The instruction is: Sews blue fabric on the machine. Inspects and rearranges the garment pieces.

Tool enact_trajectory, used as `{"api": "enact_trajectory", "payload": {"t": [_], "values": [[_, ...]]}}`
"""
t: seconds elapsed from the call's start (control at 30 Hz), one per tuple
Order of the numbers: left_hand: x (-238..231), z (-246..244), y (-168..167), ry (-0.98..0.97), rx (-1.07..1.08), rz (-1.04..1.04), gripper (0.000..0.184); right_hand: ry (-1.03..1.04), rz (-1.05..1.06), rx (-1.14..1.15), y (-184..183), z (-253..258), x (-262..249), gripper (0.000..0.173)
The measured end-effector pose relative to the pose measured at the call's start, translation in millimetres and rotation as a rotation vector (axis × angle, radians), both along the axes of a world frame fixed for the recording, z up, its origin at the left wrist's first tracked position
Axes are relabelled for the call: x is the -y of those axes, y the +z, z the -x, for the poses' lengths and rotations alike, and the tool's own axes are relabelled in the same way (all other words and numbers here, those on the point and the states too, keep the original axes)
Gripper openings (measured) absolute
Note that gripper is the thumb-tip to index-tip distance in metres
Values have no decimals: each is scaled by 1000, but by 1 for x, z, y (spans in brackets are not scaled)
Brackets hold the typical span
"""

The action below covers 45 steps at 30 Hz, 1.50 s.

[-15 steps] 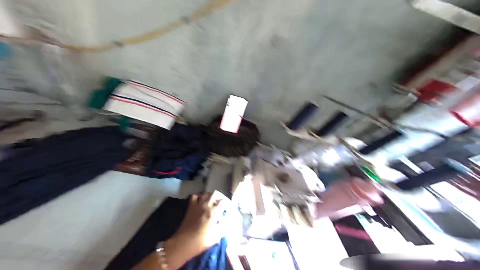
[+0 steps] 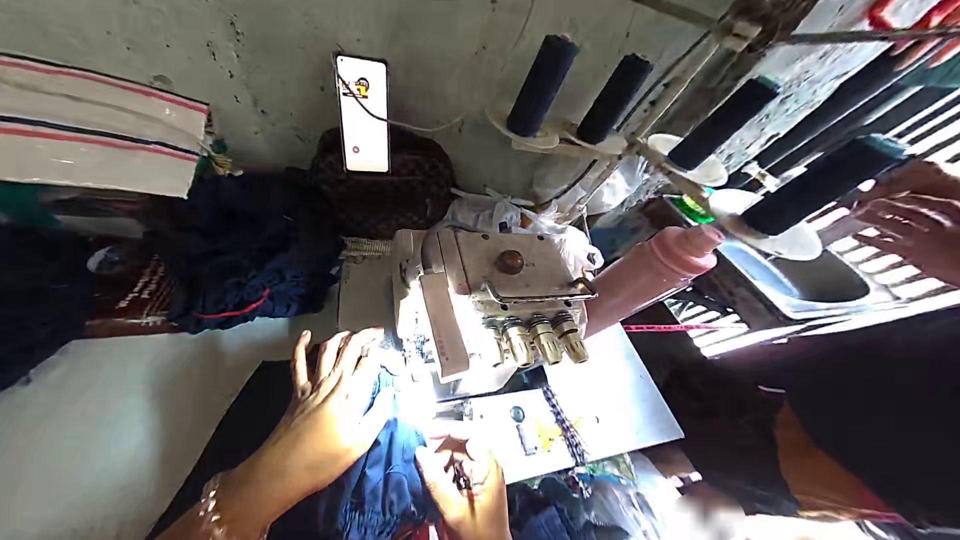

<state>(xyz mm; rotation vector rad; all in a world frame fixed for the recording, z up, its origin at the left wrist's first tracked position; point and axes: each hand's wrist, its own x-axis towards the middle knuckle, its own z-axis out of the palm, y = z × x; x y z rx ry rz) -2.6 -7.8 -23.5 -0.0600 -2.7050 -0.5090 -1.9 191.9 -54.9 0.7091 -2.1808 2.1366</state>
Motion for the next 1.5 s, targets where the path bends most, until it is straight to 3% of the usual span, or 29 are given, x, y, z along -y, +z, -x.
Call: {"api": "enact_trajectory", "payload": {"t": [0.33,0.57,0.7,0.83,1.03,1.13,1.2,1.27,1.5], "values": [[-5,10,7,-18,13,110,56,18,33,84,11,6,-2,28],[-8,23,25,27,222,150,73,-7,62,-42,5,25,5,25],[-9,21,14,71,49,193,71,-20,35,-48,2,24,2,24],[-10,20,17,73,52,162,68,-28,47,-56,-1,26,3,23],[-8,27,28,67,182,103,79,-73,38,-70,2,31,6,22],[-5,25,18,89,58,79,70,-88,21,-71,1,27,6,22],[-9,16,12,147,-124,107,49,-96,11,-88,0,27,6,23],[-19,-1,12,105,-212,124,40,-102,2,-84,0,27,5,24],[-29,-23,0,13,-162,54,53,-76,14,-68,-1,28,7,25]]}}
